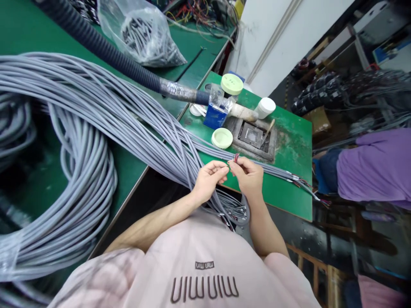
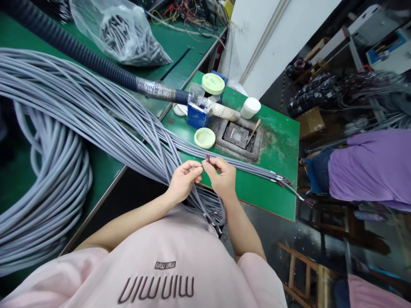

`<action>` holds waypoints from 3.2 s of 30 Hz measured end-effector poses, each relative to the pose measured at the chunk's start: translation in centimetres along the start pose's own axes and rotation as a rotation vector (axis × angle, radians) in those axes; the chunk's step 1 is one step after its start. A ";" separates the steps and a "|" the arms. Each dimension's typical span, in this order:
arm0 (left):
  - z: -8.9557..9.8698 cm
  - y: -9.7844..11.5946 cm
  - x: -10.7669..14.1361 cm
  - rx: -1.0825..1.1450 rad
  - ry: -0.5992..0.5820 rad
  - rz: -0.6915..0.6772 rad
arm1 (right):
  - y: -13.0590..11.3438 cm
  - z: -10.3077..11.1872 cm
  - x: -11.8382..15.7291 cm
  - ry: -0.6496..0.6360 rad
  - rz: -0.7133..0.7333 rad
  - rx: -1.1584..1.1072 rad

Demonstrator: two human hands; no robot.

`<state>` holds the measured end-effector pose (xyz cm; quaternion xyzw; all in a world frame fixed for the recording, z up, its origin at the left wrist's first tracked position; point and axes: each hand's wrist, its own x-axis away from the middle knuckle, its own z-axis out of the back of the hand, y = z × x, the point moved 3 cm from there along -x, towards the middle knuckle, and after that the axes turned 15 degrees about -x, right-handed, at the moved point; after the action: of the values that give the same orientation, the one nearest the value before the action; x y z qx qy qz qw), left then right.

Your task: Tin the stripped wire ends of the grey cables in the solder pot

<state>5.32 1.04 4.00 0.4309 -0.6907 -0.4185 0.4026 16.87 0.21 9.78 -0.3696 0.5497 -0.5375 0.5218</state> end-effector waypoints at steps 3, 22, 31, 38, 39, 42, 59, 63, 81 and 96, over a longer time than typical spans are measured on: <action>1.3 1.3 -0.4 -0.258 -0.009 -0.176 | -0.2 0.3 -2.6 -0.026 -0.012 0.095; 6.5 0.9 -1.9 -1.277 0.253 -0.805 | 3.9 -1.9 -15.0 -0.482 -0.162 1.082; 6.6 0.9 -1.8 -1.327 0.238 -0.774 | 1.9 0.0 -14.8 -0.425 -0.125 1.047; 6.7 0.8 -1.9 -1.278 0.252 -0.795 | 2.8 9.7 -15.6 -0.125 -0.190 0.955; 6.7 0.8 -1.9 -1.271 0.258 -0.801 | 3.4 10.7 -15.8 -0.087 -0.212 0.960; 6.7 0.9 -1.9 -1.292 0.284 -0.829 | 5.1 12.4 -16.3 -0.017 -0.281 0.982; 6.2 1.4 -1.6 -1.342 0.386 -1.009 | 7.5 12.5 -17.4 -0.025 -0.398 1.077; 6.3 1.4 -1.6 -1.346 0.378 -0.976 | 6.5 12.5 -17.0 -0.017 -0.362 1.054; 6.3 1.1 -1.7 -1.385 0.339 -0.928 | 2.2 -1.3 -14.8 -0.430 -0.156 1.086; 6.4 1.0 -1.7 -1.373 0.314 -0.903 | 1.2 1.8 -15.3 -0.389 -0.119 1.102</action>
<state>-0.29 4.39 2.50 0.3784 0.0210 -0.8024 0.4610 21.63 14.84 11.53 -0.1661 0.0617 -0.6948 0.6971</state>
